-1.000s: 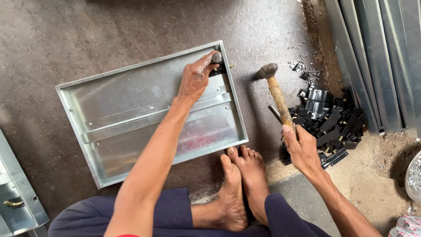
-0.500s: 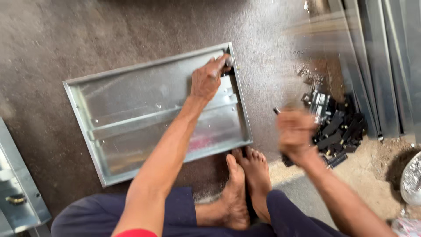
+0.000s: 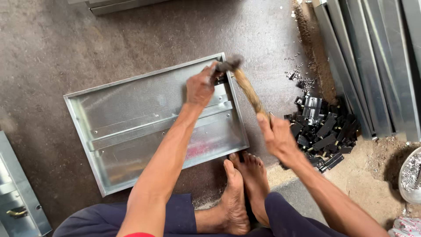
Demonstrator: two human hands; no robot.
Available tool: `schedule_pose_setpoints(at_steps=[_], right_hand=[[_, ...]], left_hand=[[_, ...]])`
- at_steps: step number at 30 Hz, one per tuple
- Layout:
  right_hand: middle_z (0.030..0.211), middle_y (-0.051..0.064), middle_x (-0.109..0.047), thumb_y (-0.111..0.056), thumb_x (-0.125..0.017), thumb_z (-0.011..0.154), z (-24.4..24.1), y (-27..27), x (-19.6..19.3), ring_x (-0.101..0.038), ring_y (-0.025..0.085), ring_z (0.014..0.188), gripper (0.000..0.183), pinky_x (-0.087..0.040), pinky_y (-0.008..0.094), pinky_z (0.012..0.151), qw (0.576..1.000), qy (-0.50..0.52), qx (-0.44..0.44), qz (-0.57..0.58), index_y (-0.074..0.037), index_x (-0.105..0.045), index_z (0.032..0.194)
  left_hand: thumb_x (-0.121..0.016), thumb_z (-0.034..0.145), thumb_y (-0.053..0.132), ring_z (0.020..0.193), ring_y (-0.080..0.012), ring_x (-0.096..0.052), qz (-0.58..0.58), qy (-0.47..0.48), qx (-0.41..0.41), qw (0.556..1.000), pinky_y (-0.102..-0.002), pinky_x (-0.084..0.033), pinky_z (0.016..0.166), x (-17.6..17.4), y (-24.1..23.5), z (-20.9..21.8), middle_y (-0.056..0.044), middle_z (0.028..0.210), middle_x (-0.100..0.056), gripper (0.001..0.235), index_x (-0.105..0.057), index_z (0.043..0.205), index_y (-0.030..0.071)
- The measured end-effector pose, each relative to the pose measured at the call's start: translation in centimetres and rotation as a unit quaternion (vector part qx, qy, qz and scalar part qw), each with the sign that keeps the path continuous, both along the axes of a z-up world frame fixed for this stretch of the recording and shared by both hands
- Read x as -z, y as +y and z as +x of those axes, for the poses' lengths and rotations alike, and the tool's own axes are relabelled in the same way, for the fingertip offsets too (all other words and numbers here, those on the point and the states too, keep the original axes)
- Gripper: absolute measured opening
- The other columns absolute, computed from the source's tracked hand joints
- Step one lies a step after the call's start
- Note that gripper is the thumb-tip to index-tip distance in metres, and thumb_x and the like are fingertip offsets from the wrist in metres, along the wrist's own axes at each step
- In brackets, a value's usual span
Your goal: The person assembles metal panels by placing a black metal component onto a galvanized sheet and securing it using a hammer to drive pins or rivets.
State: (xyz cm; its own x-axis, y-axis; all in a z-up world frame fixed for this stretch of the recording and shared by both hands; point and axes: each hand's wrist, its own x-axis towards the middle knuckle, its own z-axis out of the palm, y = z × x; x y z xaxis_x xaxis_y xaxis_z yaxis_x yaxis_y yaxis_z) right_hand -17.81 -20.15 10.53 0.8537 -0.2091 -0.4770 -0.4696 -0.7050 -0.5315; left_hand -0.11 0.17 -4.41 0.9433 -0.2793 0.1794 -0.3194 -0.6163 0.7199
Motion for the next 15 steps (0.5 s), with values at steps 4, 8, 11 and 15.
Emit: schedule_pose_setpoints(at_steps=[4,8,11,15], right_hand=[[0.057,0.010,-0.057,-0.049,-0.045,0.103,-4.5,-4.3,0.2,-0.051,0.022,0.044,0.046,-0.042,0.040,0.042,0.994,-0.032,0.069,-0.079,-0.007,-0.065,0.104],[0.067,0.015,-0.060,-0.050,-0.058,0.104,-8.6,-11.2,-0.8,-0.054,0.030,0.055,0.048,-0.045,0.043,0.053,0.946,-0.126,-0.057,-0.294,-0.004,-0.061,0.090],[0.072,0.013,-0.066,-0.049,-0.064,0.094,-10.2,-14.0,-1.6,-0.060,0.028,0.052,0.045,-0.049,0.042,0.049,0.949,0.002,-0.054,-0.312,-0.004,-0.065,0.090],[0.089,0.015,-0.067,-0.034,-0.066,0.103,-6.2,-15.6,-0.6,-0.063,0.029,0.085,0.032,-0.051,0.041,0.073,0.926,-0.202,-0.127,-0.292,-0.004,-0.068,0.091]], left_hand=[[-0.067,0.100,0.003,0.088,-0.0222,-0.080,-0.161,-0.010,-0.011,0.987,-0.030,-0.063,0.071,-1.1,-0.2,-0.4,-0.007,0.106,-0.079,0.035,-0.068,0.132,0.015],[-0.079,0.086,0.009,0.101,-0.0268,-0.071,-0.148,-0.076,0.087,0.982,-0.037,-0.055,0.092,-5.5,0.7,-1.5,-0.009,0.112,-0.075,0.036,-0.072,0.120,0.013],[-0.090,0.074,0.018,0.104,-0.0278,-0.062,-0.118,-0.011,0.026,0.993,-0.039,-0.051,0.096,-7.8,2.1,-2.2,-0.010,0.111,-0.069,0.039,-0.076,0.110,0.010],[-0.093,0.076,0.019,0.096,-0.0267,-0.057,-0.074,0.027,-0.031,0.996,-0.038,-0.051,0.083,-7.0,2.5,-2.1,-0.009,0.103,-0.066,0.034,-0.080,0.105,0.007]])
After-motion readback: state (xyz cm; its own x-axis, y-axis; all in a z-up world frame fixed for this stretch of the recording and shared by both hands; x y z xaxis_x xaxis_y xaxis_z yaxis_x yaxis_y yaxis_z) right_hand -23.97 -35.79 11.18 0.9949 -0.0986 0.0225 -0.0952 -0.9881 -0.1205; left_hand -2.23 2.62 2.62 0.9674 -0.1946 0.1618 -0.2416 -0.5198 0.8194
